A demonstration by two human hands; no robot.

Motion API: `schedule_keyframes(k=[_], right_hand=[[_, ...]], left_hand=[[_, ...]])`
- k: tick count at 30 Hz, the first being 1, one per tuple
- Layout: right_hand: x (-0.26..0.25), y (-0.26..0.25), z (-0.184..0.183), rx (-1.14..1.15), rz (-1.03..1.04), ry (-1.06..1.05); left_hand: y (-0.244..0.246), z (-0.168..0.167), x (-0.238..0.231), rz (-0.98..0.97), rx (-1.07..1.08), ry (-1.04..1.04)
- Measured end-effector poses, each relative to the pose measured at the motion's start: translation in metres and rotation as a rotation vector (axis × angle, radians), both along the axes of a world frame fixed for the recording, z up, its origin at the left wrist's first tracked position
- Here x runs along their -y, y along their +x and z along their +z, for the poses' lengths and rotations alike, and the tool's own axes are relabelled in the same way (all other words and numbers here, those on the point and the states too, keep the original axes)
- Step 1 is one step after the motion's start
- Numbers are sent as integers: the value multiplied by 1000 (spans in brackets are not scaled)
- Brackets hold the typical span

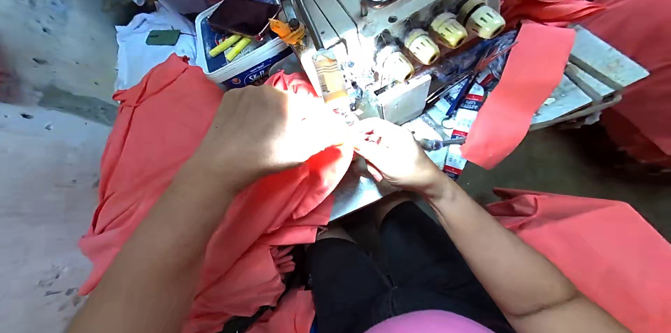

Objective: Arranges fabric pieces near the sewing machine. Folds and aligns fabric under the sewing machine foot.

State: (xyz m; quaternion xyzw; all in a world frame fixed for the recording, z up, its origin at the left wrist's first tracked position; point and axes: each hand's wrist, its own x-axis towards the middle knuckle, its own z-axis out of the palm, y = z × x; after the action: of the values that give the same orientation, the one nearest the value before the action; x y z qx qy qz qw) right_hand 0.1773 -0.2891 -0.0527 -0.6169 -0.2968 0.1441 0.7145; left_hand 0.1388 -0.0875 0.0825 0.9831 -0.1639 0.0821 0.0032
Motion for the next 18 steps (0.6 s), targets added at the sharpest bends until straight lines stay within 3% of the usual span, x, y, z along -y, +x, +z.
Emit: schedule_keyframes(k=[7, 16, 18], right_hand=[[11, -29, -5, 86, -107, 23], [1, -11, -8, 123, -93, 44], [-2, -6, -8, 96, -73, 54]], left_hand=[[-13, -10, 13, -259, 59, 44], [5, -22, 13, -169, -31, 47], [12, -27, 6, -232, -37, 6]])
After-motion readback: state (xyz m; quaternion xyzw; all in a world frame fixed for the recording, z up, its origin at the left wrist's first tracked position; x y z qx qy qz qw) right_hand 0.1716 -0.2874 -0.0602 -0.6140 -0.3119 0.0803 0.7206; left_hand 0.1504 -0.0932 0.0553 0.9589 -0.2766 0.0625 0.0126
